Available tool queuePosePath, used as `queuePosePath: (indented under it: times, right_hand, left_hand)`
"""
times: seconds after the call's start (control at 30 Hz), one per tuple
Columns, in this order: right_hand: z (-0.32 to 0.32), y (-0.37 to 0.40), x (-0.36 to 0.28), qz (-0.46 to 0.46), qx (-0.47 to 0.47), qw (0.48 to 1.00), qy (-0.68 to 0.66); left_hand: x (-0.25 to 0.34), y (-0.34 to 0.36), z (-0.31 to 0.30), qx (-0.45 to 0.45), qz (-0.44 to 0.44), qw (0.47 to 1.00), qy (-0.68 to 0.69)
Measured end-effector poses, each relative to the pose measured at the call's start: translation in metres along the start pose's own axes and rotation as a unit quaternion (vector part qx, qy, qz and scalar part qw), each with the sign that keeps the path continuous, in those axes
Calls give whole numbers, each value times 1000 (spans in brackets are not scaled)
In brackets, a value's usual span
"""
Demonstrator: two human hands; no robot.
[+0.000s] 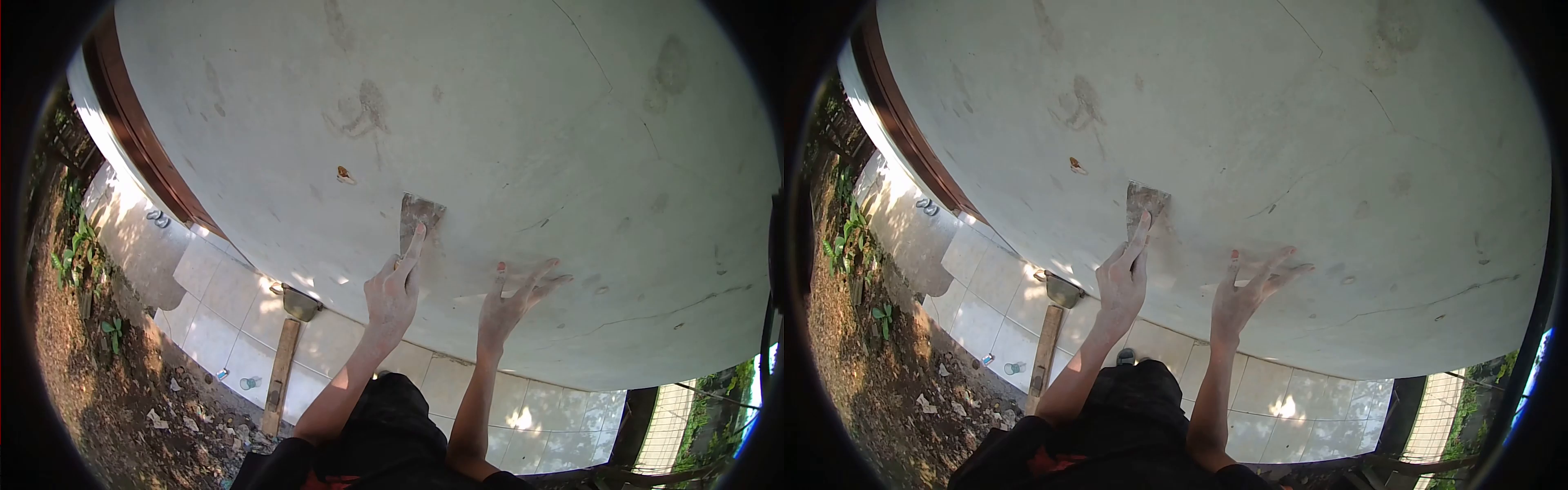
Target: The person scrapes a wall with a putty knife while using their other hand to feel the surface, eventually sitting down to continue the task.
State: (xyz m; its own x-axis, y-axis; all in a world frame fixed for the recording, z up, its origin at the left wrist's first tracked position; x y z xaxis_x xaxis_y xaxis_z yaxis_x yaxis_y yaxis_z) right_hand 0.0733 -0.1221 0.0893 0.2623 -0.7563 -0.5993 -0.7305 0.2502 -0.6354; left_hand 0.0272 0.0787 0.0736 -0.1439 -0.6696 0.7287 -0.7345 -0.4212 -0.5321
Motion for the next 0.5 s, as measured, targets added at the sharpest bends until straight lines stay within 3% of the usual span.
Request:
queuePosePath:
  times: [0.1,0.4,0.5]
  right_hand:
    - [-1,-3,-2,0,3,1000,-7]
    - [1,0,-3,21,0,1000,-18]
    - [1,-2,-4,14,7,999,-32]
  left_hand:
    - [-18,19,5,-35,-51,998,-7]
    - [-23,19,10,-2,-28,999,19]
    - [-26,19,13,-28,-51,998,-4]
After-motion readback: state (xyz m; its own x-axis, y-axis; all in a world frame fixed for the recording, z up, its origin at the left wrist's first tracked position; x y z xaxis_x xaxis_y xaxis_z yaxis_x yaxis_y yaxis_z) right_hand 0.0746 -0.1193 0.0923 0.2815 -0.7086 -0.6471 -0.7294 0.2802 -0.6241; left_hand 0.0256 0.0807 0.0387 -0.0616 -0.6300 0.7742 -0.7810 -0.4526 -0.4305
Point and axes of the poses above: each hand's wrist, its own y-axis away from the middle knuckle, its own z-axis out of the palm, x = y × z, the point moved 6 cm from there along -y, towards the middle knuckle
